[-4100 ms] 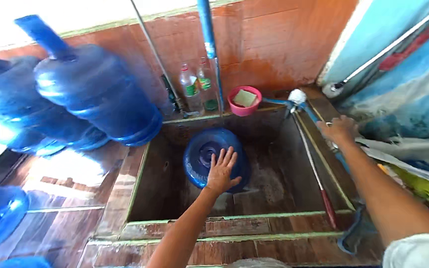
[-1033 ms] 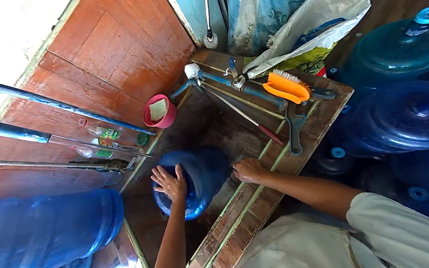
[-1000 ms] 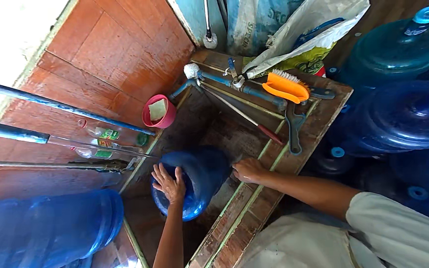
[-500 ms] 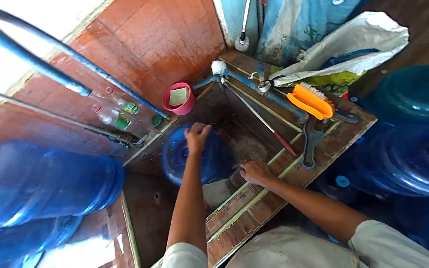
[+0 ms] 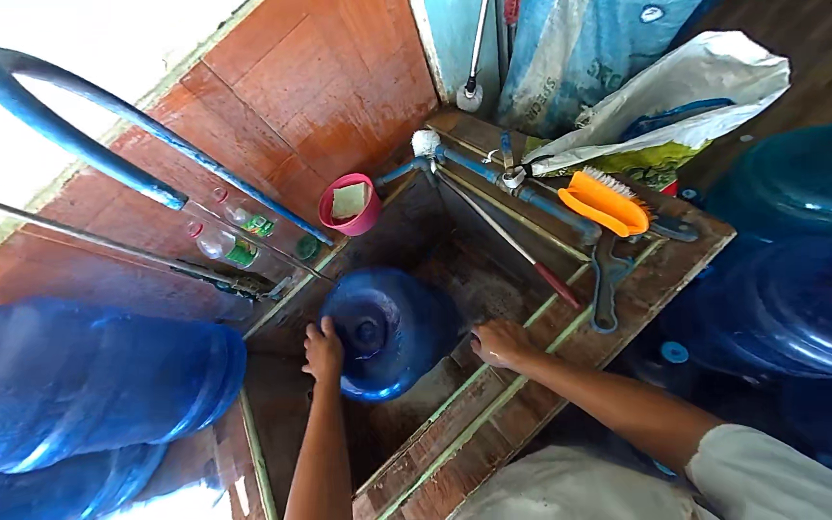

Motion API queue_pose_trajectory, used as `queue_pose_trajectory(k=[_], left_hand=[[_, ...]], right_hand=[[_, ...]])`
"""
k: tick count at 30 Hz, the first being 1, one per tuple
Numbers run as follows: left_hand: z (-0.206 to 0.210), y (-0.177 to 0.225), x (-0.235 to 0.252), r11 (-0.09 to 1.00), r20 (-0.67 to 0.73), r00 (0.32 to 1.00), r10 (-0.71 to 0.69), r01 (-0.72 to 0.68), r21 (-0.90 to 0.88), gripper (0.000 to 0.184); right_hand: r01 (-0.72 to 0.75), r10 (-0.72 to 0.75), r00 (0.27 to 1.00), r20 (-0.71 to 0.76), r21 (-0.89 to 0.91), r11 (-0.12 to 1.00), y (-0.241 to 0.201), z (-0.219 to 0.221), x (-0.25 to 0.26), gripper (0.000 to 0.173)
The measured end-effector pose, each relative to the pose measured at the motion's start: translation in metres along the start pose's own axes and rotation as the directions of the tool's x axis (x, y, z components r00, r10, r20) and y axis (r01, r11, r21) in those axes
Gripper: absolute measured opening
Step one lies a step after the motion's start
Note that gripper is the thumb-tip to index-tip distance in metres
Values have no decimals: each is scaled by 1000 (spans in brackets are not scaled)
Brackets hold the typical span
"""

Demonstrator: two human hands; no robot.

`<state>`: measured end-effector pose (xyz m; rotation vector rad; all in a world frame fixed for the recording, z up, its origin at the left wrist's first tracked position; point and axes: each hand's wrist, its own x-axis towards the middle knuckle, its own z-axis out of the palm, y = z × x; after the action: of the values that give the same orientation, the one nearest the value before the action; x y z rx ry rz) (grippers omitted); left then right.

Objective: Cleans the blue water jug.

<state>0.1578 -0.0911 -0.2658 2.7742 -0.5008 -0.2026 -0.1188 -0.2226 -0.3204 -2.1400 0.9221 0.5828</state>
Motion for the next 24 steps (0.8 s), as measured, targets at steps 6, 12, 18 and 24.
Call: queue_pose_trajectory(k=[6, 12, 18, 24], left_hand=[[16, 69, 41, 974, 11, 975, 224, -223, -42, 54], [55, 79, -12, 791, -104, 788, 607, -611, -10, 57], [19, 18, 42, 976, -150, 969, -197, 179, -128, 73], [33, 38, -2, 935, -137, 940, 311, -328, -132, 66]], right_hand=[[-26, 26, 1000, -6, 4, 1000, 2, 2, 4, 45], [6, -5, 999, -44, 14, 1000, 5, 6, 3, 45], [-7, 7, 999, -37, 24, 1000, 3, 5, 5, 43], [-12, 12, 1000, -26, 33, 999, 2, 3, 5, 43]])
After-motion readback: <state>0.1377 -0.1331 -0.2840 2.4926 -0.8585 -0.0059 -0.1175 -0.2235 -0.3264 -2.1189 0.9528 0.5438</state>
